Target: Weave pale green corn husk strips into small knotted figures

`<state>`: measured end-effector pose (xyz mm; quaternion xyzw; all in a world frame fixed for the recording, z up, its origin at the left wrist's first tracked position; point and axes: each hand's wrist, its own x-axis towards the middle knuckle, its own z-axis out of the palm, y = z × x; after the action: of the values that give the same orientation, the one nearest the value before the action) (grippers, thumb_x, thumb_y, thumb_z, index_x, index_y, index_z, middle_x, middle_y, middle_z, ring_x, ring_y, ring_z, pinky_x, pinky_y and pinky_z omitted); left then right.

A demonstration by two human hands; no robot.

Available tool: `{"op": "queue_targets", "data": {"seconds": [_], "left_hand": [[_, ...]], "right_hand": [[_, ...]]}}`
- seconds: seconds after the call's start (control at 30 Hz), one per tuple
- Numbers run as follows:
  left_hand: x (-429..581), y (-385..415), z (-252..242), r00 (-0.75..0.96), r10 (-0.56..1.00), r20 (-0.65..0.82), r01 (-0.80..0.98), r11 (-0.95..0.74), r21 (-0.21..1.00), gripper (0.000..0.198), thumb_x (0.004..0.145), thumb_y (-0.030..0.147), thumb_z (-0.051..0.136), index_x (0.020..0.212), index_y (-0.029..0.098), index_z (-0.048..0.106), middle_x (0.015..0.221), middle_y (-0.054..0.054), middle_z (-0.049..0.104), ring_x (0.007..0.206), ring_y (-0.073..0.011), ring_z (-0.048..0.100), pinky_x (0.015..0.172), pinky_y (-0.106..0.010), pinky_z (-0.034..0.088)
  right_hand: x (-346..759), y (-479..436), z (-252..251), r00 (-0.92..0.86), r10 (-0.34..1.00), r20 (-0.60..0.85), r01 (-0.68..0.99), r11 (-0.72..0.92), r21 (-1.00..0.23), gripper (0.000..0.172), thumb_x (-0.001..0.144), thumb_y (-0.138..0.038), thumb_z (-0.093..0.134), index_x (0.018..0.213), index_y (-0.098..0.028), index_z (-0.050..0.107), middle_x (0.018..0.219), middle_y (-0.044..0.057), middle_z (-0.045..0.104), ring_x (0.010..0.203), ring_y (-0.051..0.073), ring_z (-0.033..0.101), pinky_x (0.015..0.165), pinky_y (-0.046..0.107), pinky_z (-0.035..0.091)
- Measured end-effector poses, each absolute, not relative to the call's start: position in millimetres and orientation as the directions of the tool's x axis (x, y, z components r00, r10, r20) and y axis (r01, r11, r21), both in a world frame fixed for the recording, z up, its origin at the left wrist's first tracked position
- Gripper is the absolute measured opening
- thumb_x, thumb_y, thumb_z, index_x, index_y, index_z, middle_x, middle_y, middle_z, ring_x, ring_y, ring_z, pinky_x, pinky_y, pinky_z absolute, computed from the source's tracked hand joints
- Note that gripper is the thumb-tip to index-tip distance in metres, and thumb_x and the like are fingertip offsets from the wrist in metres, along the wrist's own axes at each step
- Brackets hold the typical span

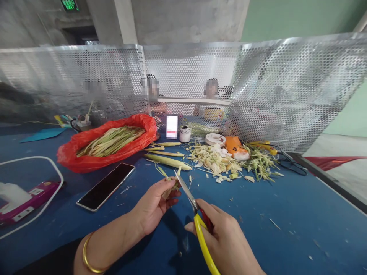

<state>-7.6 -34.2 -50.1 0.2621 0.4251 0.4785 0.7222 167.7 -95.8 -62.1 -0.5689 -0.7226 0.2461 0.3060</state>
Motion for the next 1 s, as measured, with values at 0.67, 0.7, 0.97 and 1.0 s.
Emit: {"op": "queue_targets", "data": {"seconds": [0.67,0.7,0.97,1.0], "left_hand": [[-11,-31,-46,0.113,0.924,-0.366,-0.450,0.376,0.810,0.020,0.070,0.030,0.078,0.082,0.017,0.068,0.083,-0.001,0.068,0.076,-0.0127,0.062,0.067,-0.023,0.046],[-11,-31,-44,0.086,0.926,-0.369,-0.442,0.367,0.819,0.020,0.069,0.031,0.079,0.080,0.018,0.069,0.078,0.000,0.067,0.071,-0.0112,0.060,0.064,-0.021,0.044],[-3,-41,-50,0.297,0.896,-0.332,-0.451,0.438,0.778,0.021,0.066,0.030,0.079,0.077,0.015,0.070,0.063,0.000,0.064,0.056,-0.0082,0.055,0.060,-0.020,0.042],[-1,-44,-52,0.322,0.889,-0.326,-0.423,0.443,0.790,0.022,0.065,0.029,0.079,0.080,0.015,0.070,0.065,-0.001,0.066,0.057,-0.0088,0.056,0.061,-0.021,0.043]], "right_hand": [[180,-88,-69,-0.003,0.991,0.134,0.538,0.115,-0.835,0.040,0.077,-0.048,0.066,0.105,-0.020,0.070,0.065,-0.002,0.063,0.057,0.015,0.056,0.050,0.021,0.045],[181,-86,-70,0.028,0.995,0.099,0.469,0.074,-0.880,0.044,0.075,-0.051,0.068,0.106,-0.019,0.069,0.060,-0.003,0.059,0.052,0.014,0.053,0.046,0.022,0.043],[173,-83,-67,0.051,0.982,-0.181,-0.175,-0.170,-0.970,0.065,0.055,-0.043,0.088,0.110,-0.020,0.064,0.074,-0.001,0.065,0.047,0.009,0.051,0.044,0.021,0.044],[171,-84,-67,0.043,0.982,-0.186,-0.207,-0.173,-0.963,0.064,0.055,-0.042,0.088,0.110,-0.019,0.063,0.075,0.000,0.066,0.048,0.009,0.052,0.045,0.021,0.044]]}}
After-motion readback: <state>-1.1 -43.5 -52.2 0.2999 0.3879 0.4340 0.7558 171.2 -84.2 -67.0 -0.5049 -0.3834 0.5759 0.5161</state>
